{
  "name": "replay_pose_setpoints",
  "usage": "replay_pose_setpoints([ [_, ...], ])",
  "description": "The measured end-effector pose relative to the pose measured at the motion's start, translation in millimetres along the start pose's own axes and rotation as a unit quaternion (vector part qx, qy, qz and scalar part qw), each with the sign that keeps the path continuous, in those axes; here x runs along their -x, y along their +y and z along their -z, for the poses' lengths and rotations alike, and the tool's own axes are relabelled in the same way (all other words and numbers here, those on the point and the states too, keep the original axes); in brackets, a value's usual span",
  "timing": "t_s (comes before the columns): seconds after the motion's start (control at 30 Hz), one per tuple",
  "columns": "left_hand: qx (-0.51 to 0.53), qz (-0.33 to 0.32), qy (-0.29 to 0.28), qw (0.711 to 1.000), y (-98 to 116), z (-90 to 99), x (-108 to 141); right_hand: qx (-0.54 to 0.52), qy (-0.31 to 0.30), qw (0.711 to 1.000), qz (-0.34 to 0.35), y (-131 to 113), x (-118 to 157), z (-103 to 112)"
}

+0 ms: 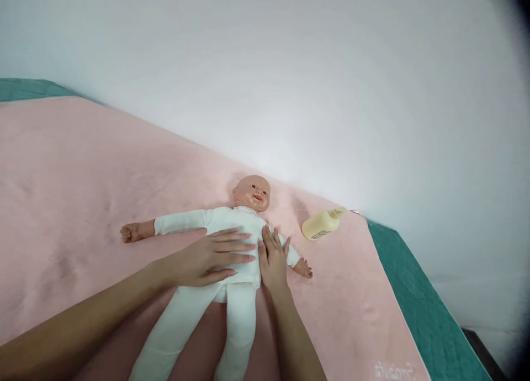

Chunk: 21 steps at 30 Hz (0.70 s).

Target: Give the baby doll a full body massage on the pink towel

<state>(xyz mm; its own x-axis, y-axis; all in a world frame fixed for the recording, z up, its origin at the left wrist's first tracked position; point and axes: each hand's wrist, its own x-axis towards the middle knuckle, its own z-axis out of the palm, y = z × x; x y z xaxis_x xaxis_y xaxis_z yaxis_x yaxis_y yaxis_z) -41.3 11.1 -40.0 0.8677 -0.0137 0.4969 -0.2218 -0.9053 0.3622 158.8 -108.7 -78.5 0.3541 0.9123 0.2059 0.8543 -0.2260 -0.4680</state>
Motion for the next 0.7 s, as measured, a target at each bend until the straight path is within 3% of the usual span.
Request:
replay_pose_setpoints([
  [0.13, 0.115, -0.014, -0.084, 0.99, 6.8, 5.7, -3.6, -0.006, 0.0, 1.0, 0.0, 0.8, -0.1, -0.4],
  [0.3, 0.126, 0.015, -0.123, 0.984, 0.5, 0.7, -2.9, -0.013, 0.001, 1.0, -0.001, 1.6, 0.3, -1.0],
  [0.7, -0.042, 0.161, -0.056, 0.984, -21.8, -9.1, 3.6, -0.023, 0.002, 1.0, -0.002, 1.7, 0.6, 1.9],
])
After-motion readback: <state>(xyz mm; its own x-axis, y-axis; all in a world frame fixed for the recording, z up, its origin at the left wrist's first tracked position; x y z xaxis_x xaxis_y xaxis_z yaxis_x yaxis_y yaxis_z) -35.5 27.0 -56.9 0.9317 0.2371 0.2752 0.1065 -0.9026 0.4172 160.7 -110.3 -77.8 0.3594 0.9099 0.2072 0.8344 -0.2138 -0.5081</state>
